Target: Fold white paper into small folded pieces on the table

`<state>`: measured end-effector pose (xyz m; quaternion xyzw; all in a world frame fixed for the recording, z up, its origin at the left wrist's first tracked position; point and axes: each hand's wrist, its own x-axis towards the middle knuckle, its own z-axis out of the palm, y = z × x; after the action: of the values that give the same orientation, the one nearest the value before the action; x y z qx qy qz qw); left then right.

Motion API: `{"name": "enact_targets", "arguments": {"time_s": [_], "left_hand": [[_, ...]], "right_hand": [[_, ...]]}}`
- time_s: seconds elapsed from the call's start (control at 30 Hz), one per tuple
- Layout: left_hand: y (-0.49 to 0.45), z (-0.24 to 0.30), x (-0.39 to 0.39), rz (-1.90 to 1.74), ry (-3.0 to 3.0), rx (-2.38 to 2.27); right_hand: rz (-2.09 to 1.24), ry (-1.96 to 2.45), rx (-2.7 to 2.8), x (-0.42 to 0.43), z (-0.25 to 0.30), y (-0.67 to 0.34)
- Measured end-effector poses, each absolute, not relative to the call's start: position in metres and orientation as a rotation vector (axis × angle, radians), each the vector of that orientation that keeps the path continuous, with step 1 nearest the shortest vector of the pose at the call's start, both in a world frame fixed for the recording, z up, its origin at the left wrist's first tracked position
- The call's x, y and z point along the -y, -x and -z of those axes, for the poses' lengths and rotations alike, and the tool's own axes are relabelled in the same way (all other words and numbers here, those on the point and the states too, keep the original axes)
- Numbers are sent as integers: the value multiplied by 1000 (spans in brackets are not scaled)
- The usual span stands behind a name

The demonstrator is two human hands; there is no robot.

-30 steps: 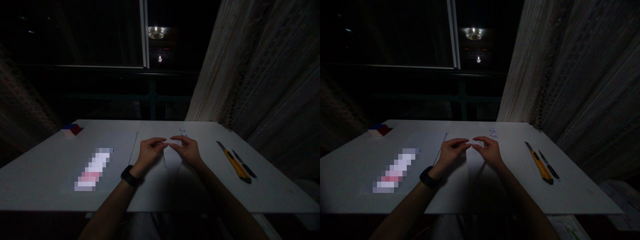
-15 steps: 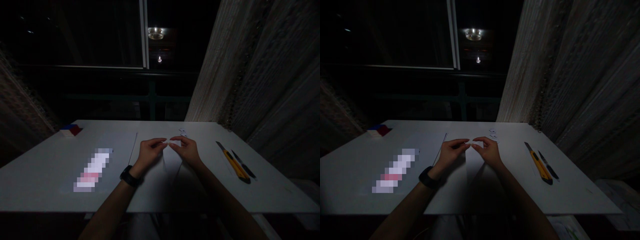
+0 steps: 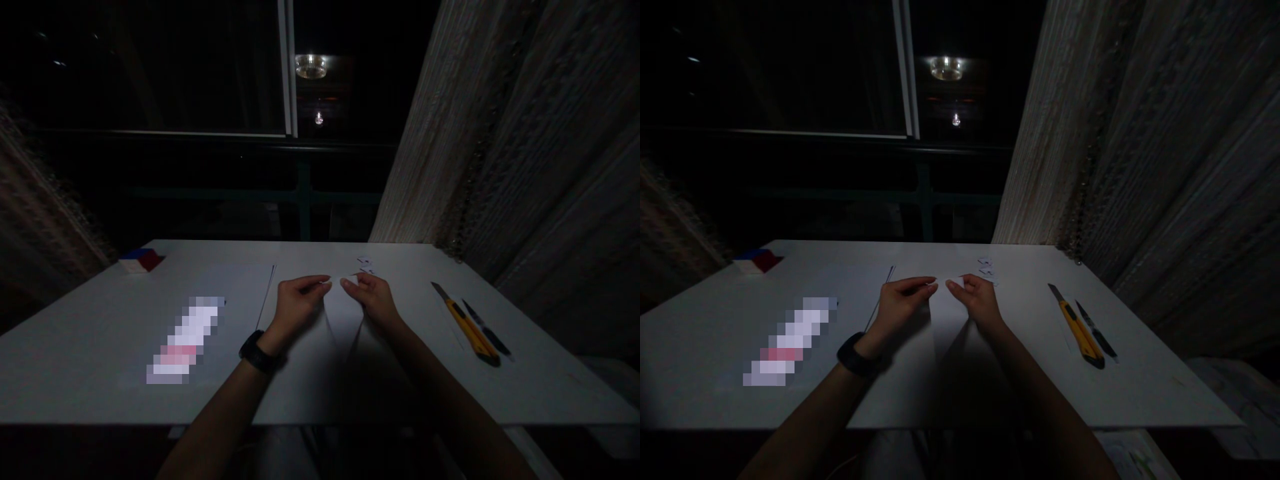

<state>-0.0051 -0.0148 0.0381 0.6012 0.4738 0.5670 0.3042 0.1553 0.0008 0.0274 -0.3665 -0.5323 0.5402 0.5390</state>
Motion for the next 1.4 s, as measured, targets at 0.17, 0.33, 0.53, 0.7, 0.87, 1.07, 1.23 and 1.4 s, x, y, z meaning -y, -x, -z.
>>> {"name": "enact_targets", "arguments": {"time_s": [0.17, 0.33, 0.53, 0.7, 0.87, 1.07, 1.23, 1.4], "left_hand": [[6, -38, 13, -1482, -1584, -1260], [7, -35, 10, -1473, -1539, -1267], [9, -35, 7, -1460, -1460, -1297], [9, -36, 8, -1442, -1438, -1263], [9, -34, 7, -1444, -1456, -1237], [9, -37, 9, -1484, -1392, -1235], [8, -39, 8, -1490, -1284, -1148], [11, -36, 5, -1452, -1274, -1102]], "right_hand": [[-1344, 871, 1092, -1, -27, -153], [-1266, 890, 1098, -1, -26, -151], [-1266, 938, 1144, 0, -23, -149], [-1215, 924, 1150, -2, -22, -150], [-1164, 881, 1131, -5, -21, -150], [-1297, 866, 1187, -1, -22, -150], [-1445, 882, 1208, 0, -21, -151], [-1428, 879, 1359, -1, -22, -155]]}}
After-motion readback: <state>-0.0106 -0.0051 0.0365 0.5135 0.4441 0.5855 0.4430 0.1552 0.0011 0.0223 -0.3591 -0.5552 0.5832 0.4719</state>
